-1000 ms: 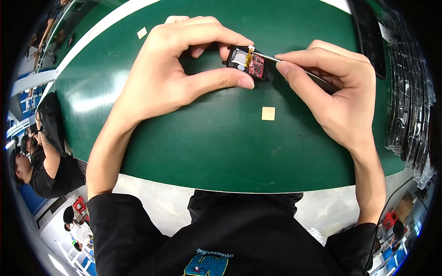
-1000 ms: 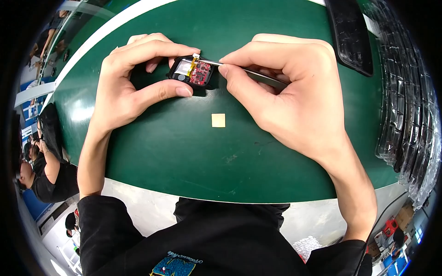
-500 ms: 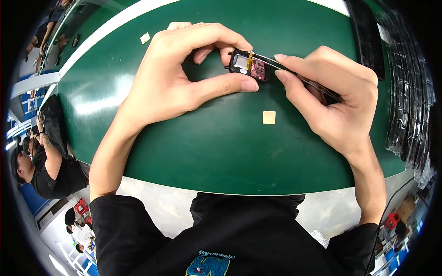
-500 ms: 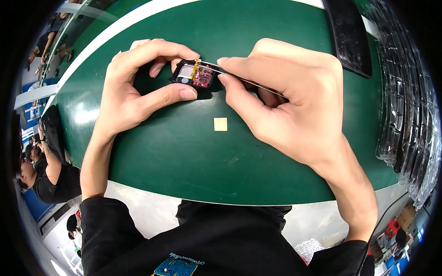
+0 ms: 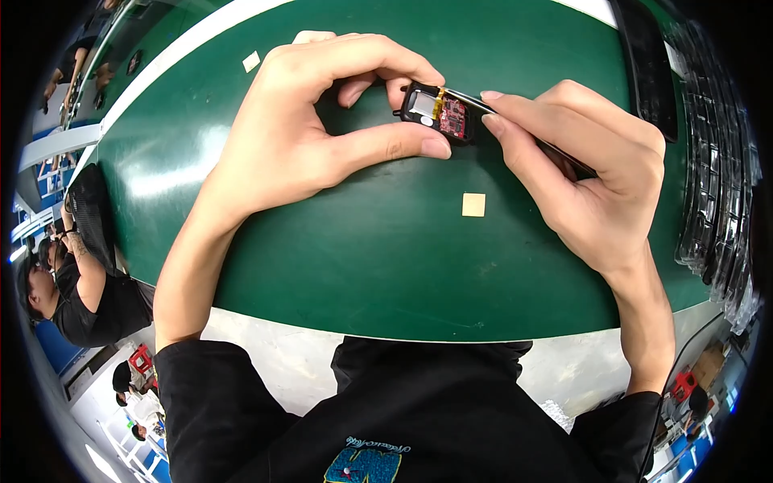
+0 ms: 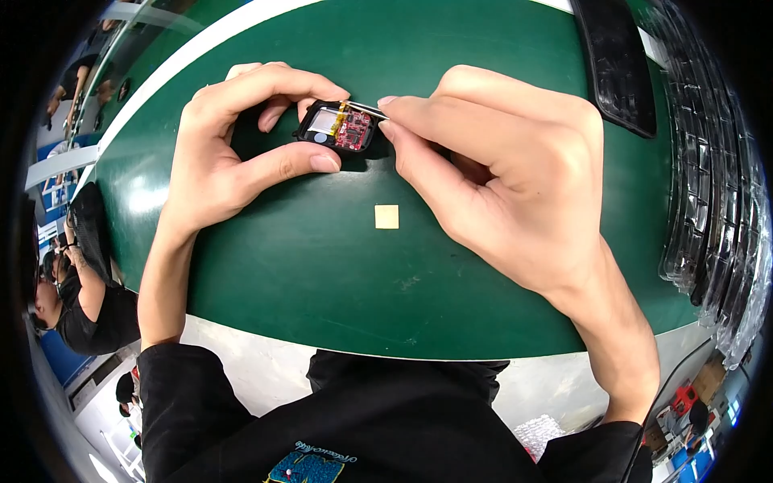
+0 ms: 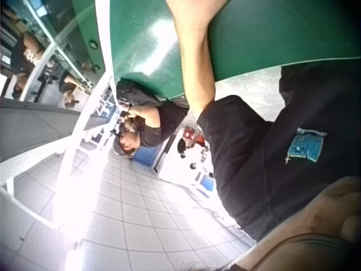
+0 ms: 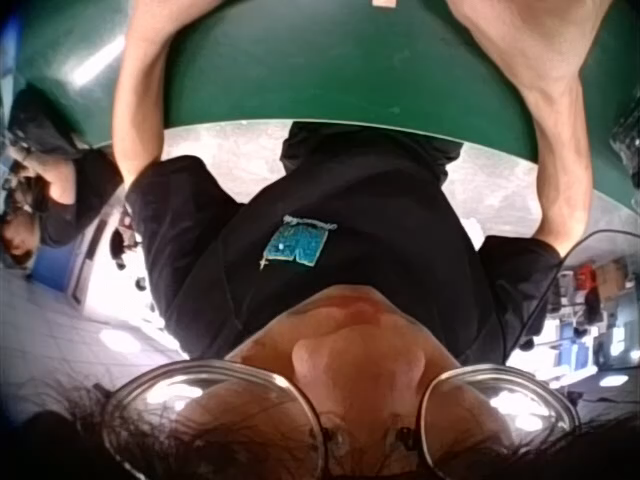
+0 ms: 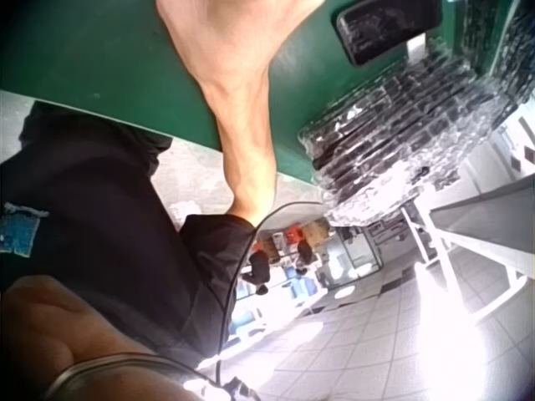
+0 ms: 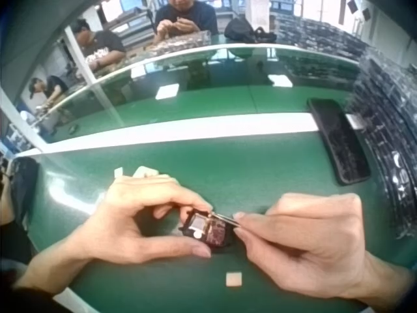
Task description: Assembling and inspecting internal components of a smartwatch at a factory assembly line.
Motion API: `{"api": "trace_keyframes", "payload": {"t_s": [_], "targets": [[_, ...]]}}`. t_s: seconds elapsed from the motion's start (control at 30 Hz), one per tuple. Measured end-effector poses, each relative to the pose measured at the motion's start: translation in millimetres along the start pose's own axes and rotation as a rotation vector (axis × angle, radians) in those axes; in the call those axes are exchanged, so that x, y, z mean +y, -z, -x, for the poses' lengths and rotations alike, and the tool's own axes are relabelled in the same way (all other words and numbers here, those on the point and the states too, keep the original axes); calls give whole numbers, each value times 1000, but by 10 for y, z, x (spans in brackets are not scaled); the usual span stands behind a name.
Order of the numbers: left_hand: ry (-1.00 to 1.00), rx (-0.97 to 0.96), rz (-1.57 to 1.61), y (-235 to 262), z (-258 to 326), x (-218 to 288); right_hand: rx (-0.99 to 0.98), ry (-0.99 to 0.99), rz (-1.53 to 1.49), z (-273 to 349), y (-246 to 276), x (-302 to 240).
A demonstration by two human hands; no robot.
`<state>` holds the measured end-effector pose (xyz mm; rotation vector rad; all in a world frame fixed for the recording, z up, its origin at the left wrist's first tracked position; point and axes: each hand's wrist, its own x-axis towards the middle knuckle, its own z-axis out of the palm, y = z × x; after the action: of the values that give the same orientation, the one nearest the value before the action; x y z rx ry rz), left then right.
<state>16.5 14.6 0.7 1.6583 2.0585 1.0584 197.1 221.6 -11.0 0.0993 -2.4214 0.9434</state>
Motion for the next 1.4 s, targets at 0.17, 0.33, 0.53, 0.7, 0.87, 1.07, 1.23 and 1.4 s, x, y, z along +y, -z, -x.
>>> {"api": "trace_keyframes", "payload": {"t_s": [0.17, 0.33, 0.53, 0.7, 0.87, 1.07, 1.23, 1.4], "targets": [[13, -42, 86, 56, -12, -58, -72, -123, -156, -18, 70, -19], [-32, -80, 70, 96, -25, -65, -93, -146, -154, -25, 85, -30], [-22, -86, 43, 89, -18, -65, -113, -154, -153, -28, 82, -19], [-24, -91, 49, 86, -23, -60, -110, -165, -135, -34, 83, -32], [-17, -91, 18, 99, -23, -54, -107, -173, -161, -31, 53, -19], [-44, -91, 21, 93, -29, -47, -113, -179, -152, -37, 65, -35], [-73, -54, 15, 56, -23, -26, -114, -161, -147, -37, 59, -31], [-160, -71, -9, 30, -40, -75, -112, -155, -152, -26, 41, -11]]}}
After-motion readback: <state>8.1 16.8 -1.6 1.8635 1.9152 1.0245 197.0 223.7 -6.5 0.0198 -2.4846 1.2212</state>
